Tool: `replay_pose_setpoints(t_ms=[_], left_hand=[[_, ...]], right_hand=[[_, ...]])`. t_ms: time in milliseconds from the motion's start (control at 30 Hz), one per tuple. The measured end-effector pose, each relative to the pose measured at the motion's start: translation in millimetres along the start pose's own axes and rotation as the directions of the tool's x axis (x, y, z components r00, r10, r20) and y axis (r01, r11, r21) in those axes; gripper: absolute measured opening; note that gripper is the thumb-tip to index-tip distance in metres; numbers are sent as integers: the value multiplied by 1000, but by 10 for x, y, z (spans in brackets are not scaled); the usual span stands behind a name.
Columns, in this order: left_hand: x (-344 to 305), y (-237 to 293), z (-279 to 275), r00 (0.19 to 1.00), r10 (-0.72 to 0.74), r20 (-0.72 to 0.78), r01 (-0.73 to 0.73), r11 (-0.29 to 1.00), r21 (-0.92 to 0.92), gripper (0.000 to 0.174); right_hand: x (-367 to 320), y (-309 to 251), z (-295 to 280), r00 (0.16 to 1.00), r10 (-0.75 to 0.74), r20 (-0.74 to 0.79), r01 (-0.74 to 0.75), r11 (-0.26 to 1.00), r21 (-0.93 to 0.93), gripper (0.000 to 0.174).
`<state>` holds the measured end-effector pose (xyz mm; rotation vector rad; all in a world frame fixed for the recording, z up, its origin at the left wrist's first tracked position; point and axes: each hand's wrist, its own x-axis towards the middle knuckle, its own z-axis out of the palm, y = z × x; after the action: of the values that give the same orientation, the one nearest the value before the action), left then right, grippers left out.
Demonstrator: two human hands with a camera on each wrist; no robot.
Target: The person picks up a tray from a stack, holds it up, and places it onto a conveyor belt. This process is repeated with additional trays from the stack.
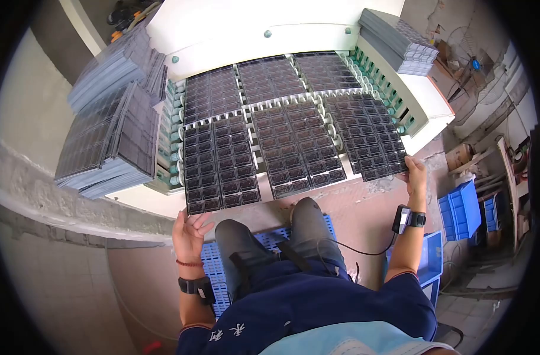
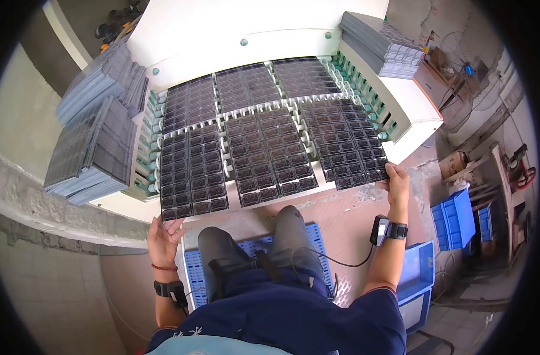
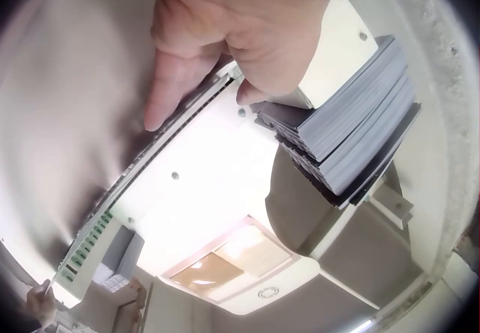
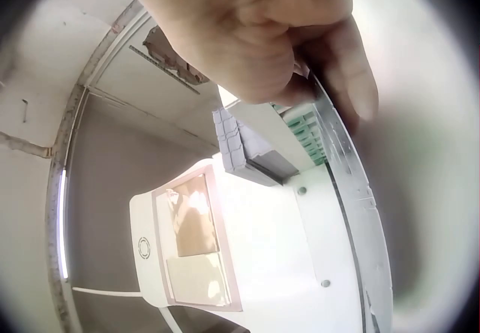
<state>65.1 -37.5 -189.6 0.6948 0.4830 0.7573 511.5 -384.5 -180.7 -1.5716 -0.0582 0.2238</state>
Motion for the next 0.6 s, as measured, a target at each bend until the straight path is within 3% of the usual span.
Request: replay_pose_setpoints(t_ms=[33,100,167,233,300,367,433,467,500,533,567,600], left_hand=[[-35,23,20,999,17,-34,-16,1000,24,43],[-96,51,-10,997,36,-73,-32,998,48,45],[-159,108,-112,988,101,-117,-92,993,75,46],[-208,172,-121,979,132,-154,-125,991,57,46],[-262,285,-120,959,196,-203,-178,979,104,46],[-311,426,-60,931,313,-188,-279,942,187,43],[-371,628,121,855,499,-140,-415,821,391,39],[-381,721,228,765,631,-132,-515,721,464,31],[-368,815,326,748,647,-145,-525,712,466,31],[-341,911,425,529,848,-6,-608,384,695,28],[-309,1015,539,297,933,201,-565,2,825,25],[-288,1138,691,179,925,335,-508,-205,836,23]], right_hand=[[-34,-51,-12,1000,1,4,-1,1000,1,23],[-128,-104,-86,997,-45,-67,27,968,-248,22],[-164,-40,-310,999,-32,-31,23,970,-241,21],[-298,-94,-411,994,-107,-5,107,987,118,19],[-468,-228,-414,989,-147,-32,151,968,201,16],[-556,-328,-372,987,-152,45,130,941,313,16],[-590,-395,-269,971,-190,145,120,912,391,18],[-622,-448,-155,980,-168,110,107,901,421,20],[-623,-475,-47,975,-176,135,103,900,424,20],[-624,-506,36,964,-196,180,98,889,447,21],[-641,-533,118,951,-218,219,93,878,469,21],[-674,-555,237,943,-234,235,99,874,475,22]])
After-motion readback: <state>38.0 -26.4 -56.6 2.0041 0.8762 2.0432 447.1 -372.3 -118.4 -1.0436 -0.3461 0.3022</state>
